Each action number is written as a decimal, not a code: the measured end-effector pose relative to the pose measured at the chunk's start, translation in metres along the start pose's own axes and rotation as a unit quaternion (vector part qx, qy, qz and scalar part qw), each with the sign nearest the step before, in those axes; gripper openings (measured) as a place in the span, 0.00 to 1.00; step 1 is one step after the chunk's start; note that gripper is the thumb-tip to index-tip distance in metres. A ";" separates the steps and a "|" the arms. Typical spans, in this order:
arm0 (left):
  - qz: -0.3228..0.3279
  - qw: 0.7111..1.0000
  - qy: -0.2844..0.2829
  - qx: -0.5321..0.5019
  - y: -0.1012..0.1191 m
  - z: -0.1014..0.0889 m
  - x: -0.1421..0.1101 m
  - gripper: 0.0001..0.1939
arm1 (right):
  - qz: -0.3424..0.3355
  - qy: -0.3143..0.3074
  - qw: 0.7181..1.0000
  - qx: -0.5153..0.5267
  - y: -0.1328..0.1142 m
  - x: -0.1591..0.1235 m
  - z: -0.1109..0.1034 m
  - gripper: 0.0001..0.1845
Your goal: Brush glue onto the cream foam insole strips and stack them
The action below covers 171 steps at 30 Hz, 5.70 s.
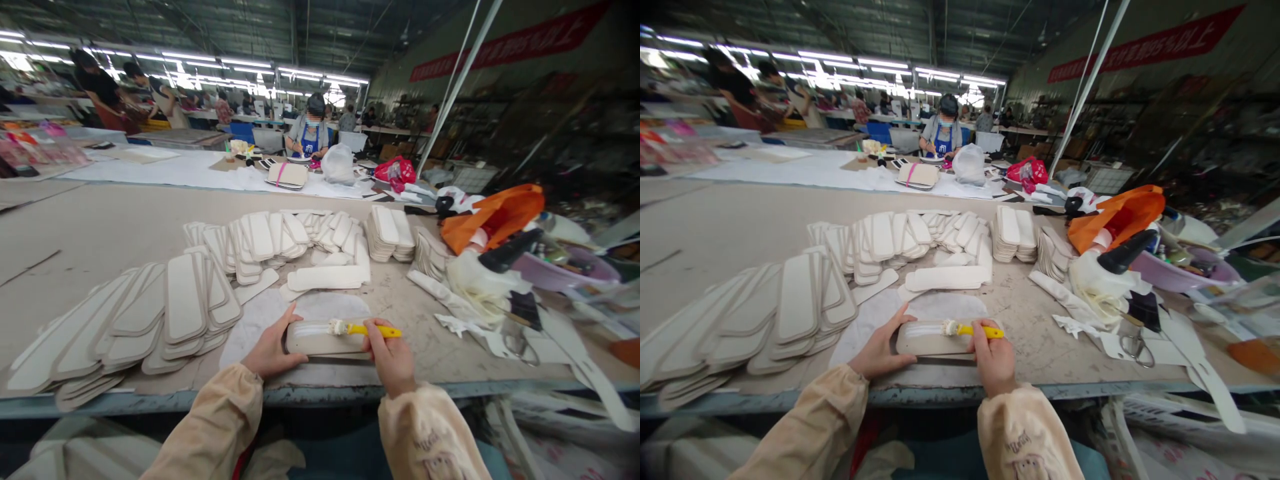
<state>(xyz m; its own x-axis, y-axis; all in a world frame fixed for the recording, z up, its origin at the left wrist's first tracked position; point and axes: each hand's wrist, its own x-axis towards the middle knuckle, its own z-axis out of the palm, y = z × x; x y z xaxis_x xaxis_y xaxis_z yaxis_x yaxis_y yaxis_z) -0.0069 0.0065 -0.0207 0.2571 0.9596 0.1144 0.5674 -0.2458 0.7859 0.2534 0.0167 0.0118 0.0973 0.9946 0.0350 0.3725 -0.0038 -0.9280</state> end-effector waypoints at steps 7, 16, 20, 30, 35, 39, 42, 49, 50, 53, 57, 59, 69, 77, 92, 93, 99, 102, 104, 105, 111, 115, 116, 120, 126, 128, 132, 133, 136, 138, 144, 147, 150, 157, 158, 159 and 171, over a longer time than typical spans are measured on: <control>0.002 1.000 -0.006 0.028 -0.003 0.001 0.000 0.47 | 0.000 0.104 0.982 -0.158 0.013 0.002 -0.064 0.25; -0.001 1.000 -0.009 0.024 -0.001 0.001 -0.001 0.45 | -0.013 0.069 0.996 0.062 -0.015 -0.020 -0.023 0.21; -0.006 1.000 -0.005 0.016 -0.003 0.003 -0.001 0.49 | 0.021 -0.048 0.977 0.208 -0.020 -0.026 0.025 0.20; 0.002 0.999 -0.004 0.037 -0.005 0.003 0.000 0.47 | 0.036 -0.097 0.989 0.106 -0.007 -0.019 0.027 0.19; -0.002 0.998 -0.008 0.069 -0.008 0.003 0.000 0.40 | 0.033 -0.041 0.999 0.007 0.001 -0.013 -0.017 0.25; -0.003 0.996 -0.004 0.085 -0.009 0.003 0.001 0.39 | 0.044 0.018 0.997 -0.065 0.012 -0.007 -0.054 0.29; -0.006 0.996 -0.003 0.088 -0.008 0.004 0.002 0.37 | 0.055 0.060 0.991 -0.109 0.018 -0.003 -0.075 0.28; -0.009 0.994 -0.003 0.104 -0.007 0.005 0.002 0.37 | 0.007 0.138 0.979 -0.147 0.016 -0.006 -0.095 0.29; -0.008 0.994 -0.004 0.106 -0.008 0.005 0.001 0.37 | -0.001 0.153 0.979 -0.133 0.015 -0.007 -0.095 0.29; -0.002 0.993 -0.001 0.116 -0.009 0.006 0.002 0.38 | -0.008 0.199 0.978 -0.064 0.013 -0.007 -0.088 0.26; 0.004 0.991 0.009 0.136 -0.011 0.006 0.002 0.39 | -0.005 0.196 0.980 -0.030 0.018 -0.004 -0.074 0.27; 0.006 0.990 0.008 0.144 -0.012 0.006 0.002 0.40 | -0.011 0.184 0.982 -0.047 0.020 -0.003 -0.068 0.27; 0.014 0.990 0.003 0.137 -0.016 0.007 0.001 0.42 | 0.027 0.202 0.979 -0.002 0.016 -0.006 -0.079 0.27; -0.006 0.991 -0.003 0.131 -0.014 0.007 0.002 0.45 | 0.008 0.187 0.982 -0.015 0.014 -0.010 -0.085 0.24; 0.005 0.994 0.005 0.110 -0.007 0.008 0.003 0.44 | 0.023 0.115 0.993 0.003 0.018 -0.009 -0.097 0.22; 0.003 0.995 0.004 0.102 -0.007 0.008 0.003 0.44 | 0.022 0.106 0.994 0.000 0.018 -0.009 -0.096 0.23; 0.018 1.000 -0.012 0.018 -0.012 -0.003 0.006 0.42 | 0.032 0.201 0.974 0.100 0.022 -0.006 -0.110 0.22; 0.006 0.998 0.034 0.052 -0.012 -0.022 0.031 0.30 | 0.022 0.254 0.945 0.206 0.021 -0.006 -0.113 0.22; -0.013 0.986 0.076 0.149 -0.008 -0.037 0.059 0.26 | 0.010 0.267 0.934 0.236 0.019 -0.006 -0.111 0.22; -0.015 0.977 0.081 0.197 -0.006 -0.043 0.075 0.26 | 0.007 0.271 0.931 0.244 0.018 -0.006 -0.110 0.22; 0.011 0.935 -0.043 0.351 -0.003 -0.053 0.155 0.27 | 0.011 0.275 0.916 0.293 0.018 -0.001 -0.107 0.23; -0.026 0.929 -0.056 0.365 -0.008 -0.046 0.172 0.22 | 0.012 0.276 0.915 0.294 0.020 0.000 -0.111 0.21; -0.032 0.929 -0.055 0.365 -0.009 -0.045 0.172 0.21 | 0.012 0.268 0.919 0.288 0.020 0.000 -0.111 0.21; -0.040 0.930 -0.040 0.364 -0.011 -0.043 0.170 0.21 | 0.013 0.266 0.925 0.272 0.020 0.001 -0.109 0.20; -0.042 0.931 -0.029 0.362 -0.009 -0.042 0.170 0.22 | 0.005 0.271 0.924 0.270 0.019 0.002 -0.104 0.21; -0.031 0.931 -0.014 0.363 -0.005 -0.040 0.170 0.24 | 0.006 0.280 0.923 0.265 0.019 0.002 -0.104 0.21; -0.023 0.942 0.058 0.329 0.013 -0.040 0.161 0.18 | -0.007 0.296 0.918 0.264 0.021 0.002 -0.102 0.20; -0.031 0.952 0.081 0.295 0.020 -0.042 0.157 0.17 | -0.021 0.304 0.915 0.266 0.022 0.003 -0.101 0.20; -0.049 0.976 0.131 0.166 0.050 -0.054 0.142 0.19 | -0.083 0.328 0.906 0.255 0.026 0.005 -0.097 0.17; -0.049 0.984 0.132 0.113 0.072 -0.063 0.131 0.20 | -0.118 0.326 0.911 0.223 0.032 0.007 -0.095 0.13; -0.047 0.995 0.084 -0.022 0.105 -0.072 0.087 0.16 | -0.138 0.281 0.943 0.114 0.043 0.009 -0.085 0.11; -0.063 0.992 0.090 -0.062 0.104 -0.063 0.064 0.14 | -0.138 0.218 0.956 0.138 0.039 0.006 -0.077 0.11; -0.098 0.987 0.059 -0.114 0.099 -0.049 0.048 0.15 | -0.129 0.200 0.951 0.197 0.034 0.002 -0.069 0.11; -0.201 0.967 -0.010 -0.155 0.078 -0.027 0.029 0.18 | -0.145 0.245 0.949 0.132 0.042 0.006 -0.055 0.11; -0.209 0.968 -0.002 -0.139 0.074 -0.025 0.028 0.19 | -0.157 0.243 0.954 0.084 0.045 0.008 -0.052 0.11; -0.216 0.969 0.008 -0.120 0.069 -0.024 0.026 0.20 | -0.169 0.237 0.956 0.035 0.047 0.011 -0.049 0.10; -0.268 0.963 0.011 -0.001 0.035 -0.011 0.018 0.23 | -0.191 0.182 0.953 -0.149 0.057 0.041 -0.026 0.05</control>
<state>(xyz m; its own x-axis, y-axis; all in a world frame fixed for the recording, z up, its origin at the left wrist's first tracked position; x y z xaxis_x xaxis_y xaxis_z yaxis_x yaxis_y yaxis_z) 0.0095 0.0168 0.0157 -0.0896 0.9511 -0.2955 0.6125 0.2866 0.7367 0.3025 0.0542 -0.0300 0.1957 0.8271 0.5268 0.6851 0.2690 -0.6769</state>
